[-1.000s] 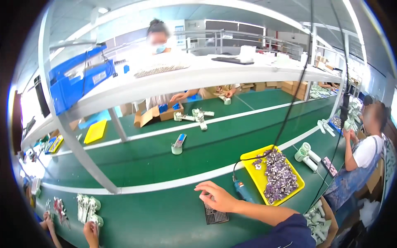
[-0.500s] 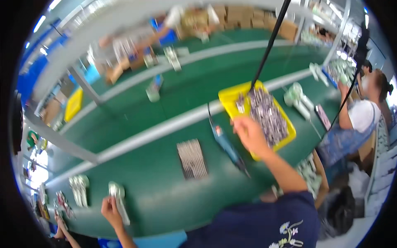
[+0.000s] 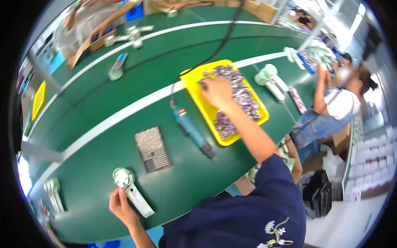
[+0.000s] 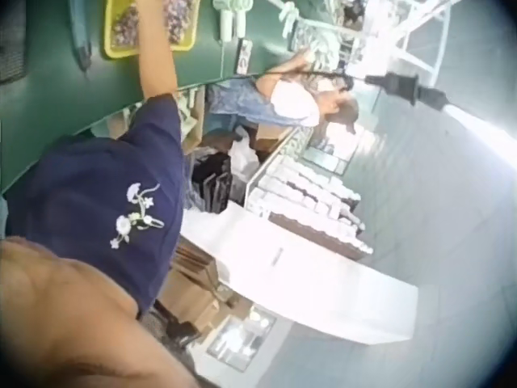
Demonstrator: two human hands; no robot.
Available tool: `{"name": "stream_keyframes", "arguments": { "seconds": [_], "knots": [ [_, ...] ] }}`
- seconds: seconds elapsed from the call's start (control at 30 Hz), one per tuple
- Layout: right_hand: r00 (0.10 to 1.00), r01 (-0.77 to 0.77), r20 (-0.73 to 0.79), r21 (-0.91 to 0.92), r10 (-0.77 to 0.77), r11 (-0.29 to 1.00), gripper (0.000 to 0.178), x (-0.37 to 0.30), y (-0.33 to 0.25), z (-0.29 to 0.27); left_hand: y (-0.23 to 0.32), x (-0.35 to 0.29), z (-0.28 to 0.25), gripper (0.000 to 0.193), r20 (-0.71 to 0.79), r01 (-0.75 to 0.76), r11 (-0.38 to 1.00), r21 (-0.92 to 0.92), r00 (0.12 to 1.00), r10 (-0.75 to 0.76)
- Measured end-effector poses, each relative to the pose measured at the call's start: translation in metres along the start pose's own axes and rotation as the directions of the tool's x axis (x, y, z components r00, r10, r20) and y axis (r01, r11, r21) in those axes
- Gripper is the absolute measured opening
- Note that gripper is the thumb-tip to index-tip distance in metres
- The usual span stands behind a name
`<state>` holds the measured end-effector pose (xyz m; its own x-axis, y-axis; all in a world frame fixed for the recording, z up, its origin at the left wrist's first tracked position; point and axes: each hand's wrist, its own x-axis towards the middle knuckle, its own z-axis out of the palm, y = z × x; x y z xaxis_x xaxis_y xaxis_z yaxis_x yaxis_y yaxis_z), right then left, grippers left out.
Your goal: Assemble handheld fans by installing internal components and using an electric screwdriver on a production line.
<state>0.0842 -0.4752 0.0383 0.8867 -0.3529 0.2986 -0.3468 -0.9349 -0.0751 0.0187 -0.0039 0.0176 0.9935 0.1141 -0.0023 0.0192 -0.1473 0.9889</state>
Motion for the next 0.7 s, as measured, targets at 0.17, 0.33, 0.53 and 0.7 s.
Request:
{"name": "stream_keyframes", "arguments": {
  "seconds": [0.17, 0.33, 0.53, 0.7],
  "knots": [
    [0.989, 0.125, -0.090, 0.098, -0.116, 0.987, 0.029, 0.011, -0.015, 0.043, -0.019, -0.017, -0.023, 0.017, -0.023, 0.023, 0.998, 0.060, 0.999, -0.022],
    [0.987, -0.143, 0.086, 0.859, 0.137, 0.491, 0.028, -0.029, -0.001, -0.015, -0.027, -0.016, -0.018, 0.014, 0.160, -0.073, 0.986, 0.148, 0.986, 0.048],
    [0.829, -0.559, 0.455, 0.682, -0.324, -0.472, 0.032, -0.126, -0.084, -0.037, -0.024, -0.018, -0.017, 0.010, 0.187, -0.009, 0.995, 0.102, 0.982, -0.010],
    [0.625, -0.776, 0.549, 0.359, -0.555, -0.519, 0.030, -0.156, -0.182, -0.021, -0.034, -0.010, -0.025, 0.005, 0.143, -0.097, 0.984, 0.152, 0.987, 0.075]
  ]
}}
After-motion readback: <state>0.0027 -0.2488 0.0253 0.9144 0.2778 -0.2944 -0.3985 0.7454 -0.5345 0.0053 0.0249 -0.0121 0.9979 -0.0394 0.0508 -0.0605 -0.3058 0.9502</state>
